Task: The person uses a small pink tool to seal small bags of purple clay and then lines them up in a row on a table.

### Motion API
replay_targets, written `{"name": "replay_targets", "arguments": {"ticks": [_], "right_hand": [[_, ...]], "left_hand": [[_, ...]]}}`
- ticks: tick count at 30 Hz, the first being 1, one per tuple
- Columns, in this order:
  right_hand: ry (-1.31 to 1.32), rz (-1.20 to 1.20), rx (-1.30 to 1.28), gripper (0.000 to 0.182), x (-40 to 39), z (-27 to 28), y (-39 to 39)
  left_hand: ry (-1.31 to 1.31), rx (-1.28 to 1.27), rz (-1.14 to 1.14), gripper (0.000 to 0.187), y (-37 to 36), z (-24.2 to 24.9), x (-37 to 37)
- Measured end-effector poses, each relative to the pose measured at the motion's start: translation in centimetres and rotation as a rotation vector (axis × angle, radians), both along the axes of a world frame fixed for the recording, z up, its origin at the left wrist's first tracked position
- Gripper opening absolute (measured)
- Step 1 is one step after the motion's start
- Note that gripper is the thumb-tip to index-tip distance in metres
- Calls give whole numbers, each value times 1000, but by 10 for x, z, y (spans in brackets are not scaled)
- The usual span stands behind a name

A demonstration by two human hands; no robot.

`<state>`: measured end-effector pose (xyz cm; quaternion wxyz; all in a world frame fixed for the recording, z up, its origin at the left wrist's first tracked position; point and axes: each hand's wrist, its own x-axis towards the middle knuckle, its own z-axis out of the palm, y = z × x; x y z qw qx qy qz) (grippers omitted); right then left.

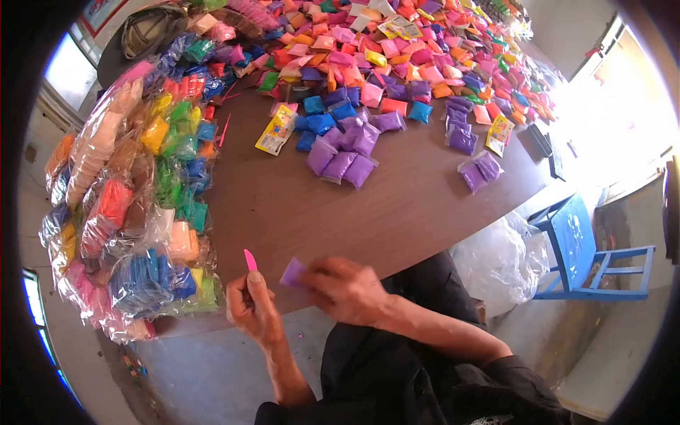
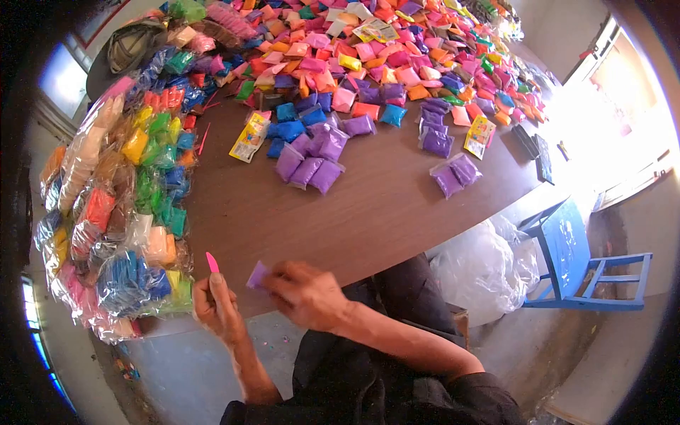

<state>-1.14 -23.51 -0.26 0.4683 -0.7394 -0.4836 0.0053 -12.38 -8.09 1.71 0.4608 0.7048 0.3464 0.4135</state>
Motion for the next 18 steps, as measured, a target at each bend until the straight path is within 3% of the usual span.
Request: {"name": "replay_targets", "arguments": {"ticks": [3,6,9,13,18], "right_hand": [[89,-232,31,36,34,-2,-35],[-27,-464,-68,32,59,5,-80],[-181,-511,-187,32,72,-4,-110],[-277,-502,-248,43,65,4,-126],[-329,-189,-371,64,77,-1,-122]], "left_hand": [[66,29,-50,23,-4,4,4],[139,4,-183,21,-20,-2,15],[142,-35,-288,19,-43,-14,33],[153,36,-379,17,-64,-16,50],[194,96,-424,21,-72,-25,65]]}}
